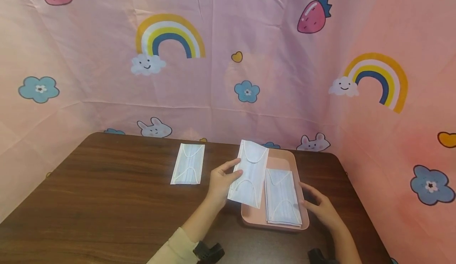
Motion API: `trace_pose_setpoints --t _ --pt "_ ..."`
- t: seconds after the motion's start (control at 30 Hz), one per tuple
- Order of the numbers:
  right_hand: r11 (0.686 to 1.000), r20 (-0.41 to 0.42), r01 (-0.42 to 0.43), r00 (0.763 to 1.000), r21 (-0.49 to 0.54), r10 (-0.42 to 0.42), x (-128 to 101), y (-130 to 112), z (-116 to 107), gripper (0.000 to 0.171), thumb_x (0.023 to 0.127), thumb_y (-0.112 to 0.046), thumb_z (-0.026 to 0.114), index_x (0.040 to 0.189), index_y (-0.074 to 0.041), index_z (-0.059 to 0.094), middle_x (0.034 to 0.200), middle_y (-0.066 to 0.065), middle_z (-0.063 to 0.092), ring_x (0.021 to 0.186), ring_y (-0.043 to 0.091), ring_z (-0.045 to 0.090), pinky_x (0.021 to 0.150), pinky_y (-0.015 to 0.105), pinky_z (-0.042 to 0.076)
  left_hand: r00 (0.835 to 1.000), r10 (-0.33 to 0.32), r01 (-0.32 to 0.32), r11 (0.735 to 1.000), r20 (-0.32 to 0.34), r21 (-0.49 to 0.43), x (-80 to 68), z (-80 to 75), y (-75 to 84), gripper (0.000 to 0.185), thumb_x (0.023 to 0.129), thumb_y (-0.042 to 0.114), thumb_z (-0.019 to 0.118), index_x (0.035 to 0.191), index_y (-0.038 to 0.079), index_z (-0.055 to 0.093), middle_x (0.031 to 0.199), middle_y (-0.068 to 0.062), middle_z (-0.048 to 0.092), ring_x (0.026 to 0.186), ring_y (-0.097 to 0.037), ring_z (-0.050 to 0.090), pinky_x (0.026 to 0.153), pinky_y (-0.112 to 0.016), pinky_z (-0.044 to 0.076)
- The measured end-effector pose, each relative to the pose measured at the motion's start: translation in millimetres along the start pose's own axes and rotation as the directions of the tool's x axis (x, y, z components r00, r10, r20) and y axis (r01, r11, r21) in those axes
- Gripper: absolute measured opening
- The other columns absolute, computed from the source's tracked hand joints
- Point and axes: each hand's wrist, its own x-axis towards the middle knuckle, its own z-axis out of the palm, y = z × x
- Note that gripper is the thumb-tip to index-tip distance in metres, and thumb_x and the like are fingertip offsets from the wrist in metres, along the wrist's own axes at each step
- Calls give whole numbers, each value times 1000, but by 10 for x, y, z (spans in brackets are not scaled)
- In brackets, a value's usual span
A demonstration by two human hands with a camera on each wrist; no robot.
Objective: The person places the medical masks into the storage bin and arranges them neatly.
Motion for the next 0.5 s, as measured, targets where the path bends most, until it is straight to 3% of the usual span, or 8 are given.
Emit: trace_pose_setpoints --t 0.17,0.27,0.4,0.5 --pt "1000 6 -4 1000 10 4 33 8 -19 52 96 -15 59 144 -5 41 141 21 41 116 1 40 98 59 34 1000 -20 21 1000 -21 20 5 156 -127 33 81 -3 71 112 9 72 116 -6 63 79 -19 66 71 -29 55" --pt "1000 9 -1 1000 23 1 52 18 -26 52 96 -14 59 143 -4 41 142 23 40 117 2 39 97 65 30 998 -31 32 999 -46 21 3 241 -202 31 81 -3 71 110 9 72 119 -6 62 88 -23 63 77 -33 54" --pt "1000 8 -3 1000 5 3 72 29 -38 51 95 -14 60 143 -5 42 141 21 41 119 5 39 99 50 35 997 -31 35 998 -69 57 -11 347 -287 30 81 -2 72 109 10 73 130 -10 56 119 -35 49 98 -46 41" --pt "1000 8 -6 1000 -9 6 77 41 -48 51 95 -15 60 142 -5 42 141 20 42 120 6 40 96 32 37 996 -31 39 995 -87 91 -13 420 -334 30 80 -2 73 108 10 73 132 -12 55 121 -32 45 98 -46 41"
